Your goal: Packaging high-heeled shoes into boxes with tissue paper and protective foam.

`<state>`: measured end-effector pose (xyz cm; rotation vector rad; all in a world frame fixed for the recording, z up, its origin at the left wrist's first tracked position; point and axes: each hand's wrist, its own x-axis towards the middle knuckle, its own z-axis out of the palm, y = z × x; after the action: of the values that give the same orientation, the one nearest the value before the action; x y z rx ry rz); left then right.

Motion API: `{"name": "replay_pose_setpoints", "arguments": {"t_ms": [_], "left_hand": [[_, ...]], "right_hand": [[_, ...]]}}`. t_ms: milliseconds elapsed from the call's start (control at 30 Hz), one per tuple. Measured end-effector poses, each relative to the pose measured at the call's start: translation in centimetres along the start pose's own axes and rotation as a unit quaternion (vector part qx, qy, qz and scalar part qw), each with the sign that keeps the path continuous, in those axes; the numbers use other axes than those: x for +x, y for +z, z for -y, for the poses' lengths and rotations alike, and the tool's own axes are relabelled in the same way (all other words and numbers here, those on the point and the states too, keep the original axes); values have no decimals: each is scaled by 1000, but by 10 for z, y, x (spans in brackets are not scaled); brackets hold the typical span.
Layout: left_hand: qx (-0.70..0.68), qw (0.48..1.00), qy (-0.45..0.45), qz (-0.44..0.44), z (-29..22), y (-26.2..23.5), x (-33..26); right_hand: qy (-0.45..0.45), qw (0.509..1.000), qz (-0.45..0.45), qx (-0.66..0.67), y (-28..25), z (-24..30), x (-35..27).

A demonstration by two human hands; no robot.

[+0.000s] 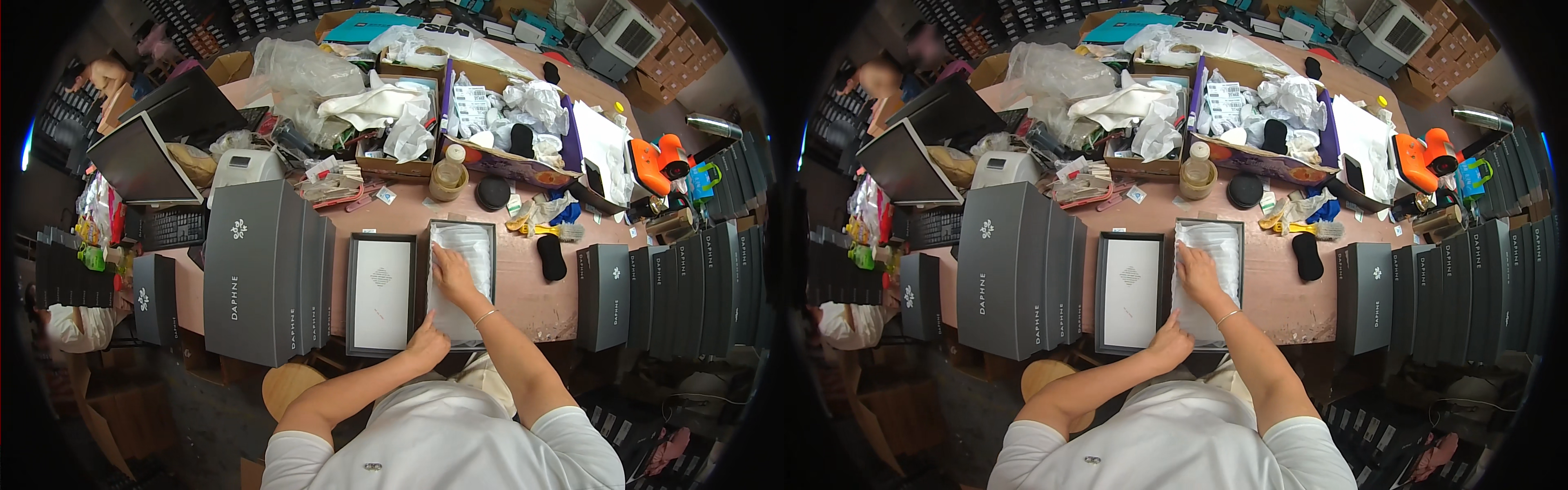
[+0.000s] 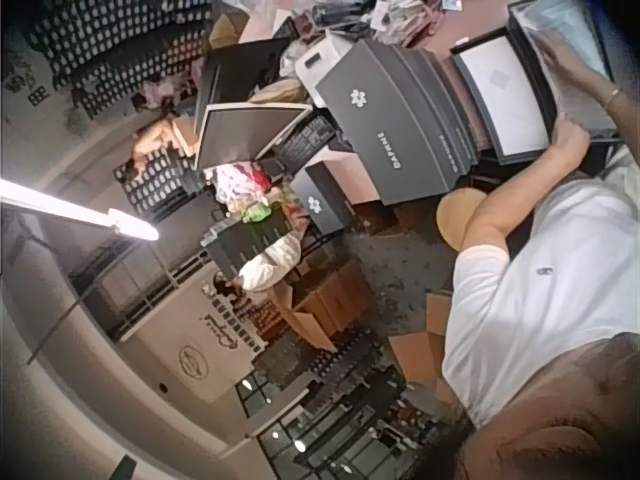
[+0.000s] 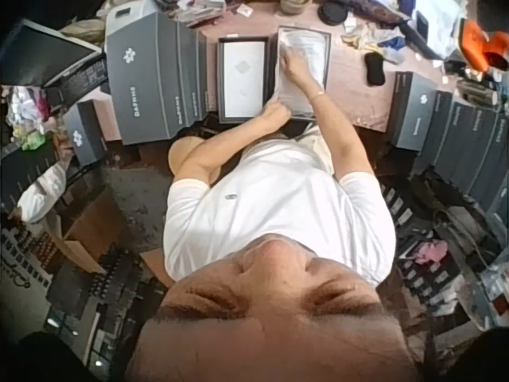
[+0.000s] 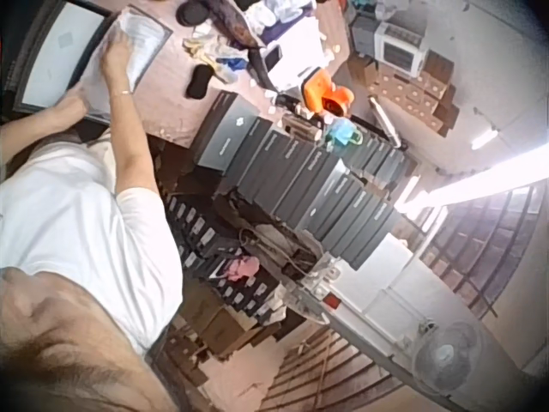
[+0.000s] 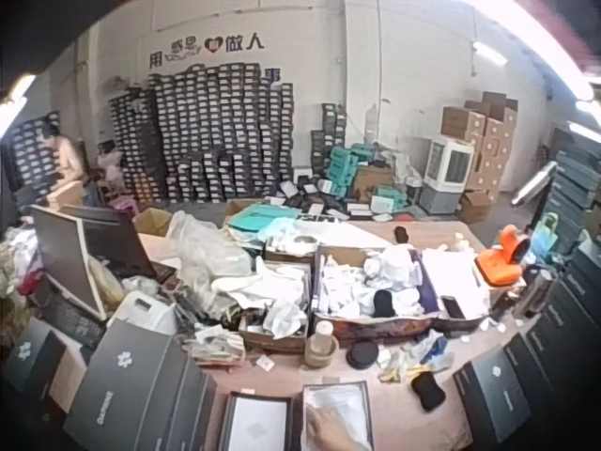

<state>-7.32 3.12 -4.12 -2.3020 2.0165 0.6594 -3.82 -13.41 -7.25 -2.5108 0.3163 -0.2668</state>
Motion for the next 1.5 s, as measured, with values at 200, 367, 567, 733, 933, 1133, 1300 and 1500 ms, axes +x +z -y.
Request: {"name": "replay_pose_setpoints", "arguments": {"t_ms": [200, 367, 567, 733, 933, 1133, 1300, 1500], "left_hand": [[-153, 981, -114, 13, -24, 16, 28], [-203, 978, -43, -10, -4, 39, 25], [-444, 824, -197, -291, 14, -28, -33], [-427, 842, -311, -113, 50, 59, -36], [-514, 774, -213, -303, 54, -12, -83], [-908, 390, -3, -152, 5, -76, -98], [-467, 817, -165, -293, 21, -17, -13], [-654, 691, -220, -215, 74, 14, 26]], "right_hand": [[51, 938, 213, -270, -25, 24, 39], [13, 909, 184, -374, 10, 15, 48], [23, 962, 153, -223, -25, 30, 8], [-57, 959, 77, -268, -14, 43, -74], [1, 1000, 1, 1, -85, 56, -83], [215, 917, -13, 334, -134, 28, -110], [307, 909, -104, 263, -86, -46, -118], [369, 921, -1, 128, -79, -24, -58]]}}
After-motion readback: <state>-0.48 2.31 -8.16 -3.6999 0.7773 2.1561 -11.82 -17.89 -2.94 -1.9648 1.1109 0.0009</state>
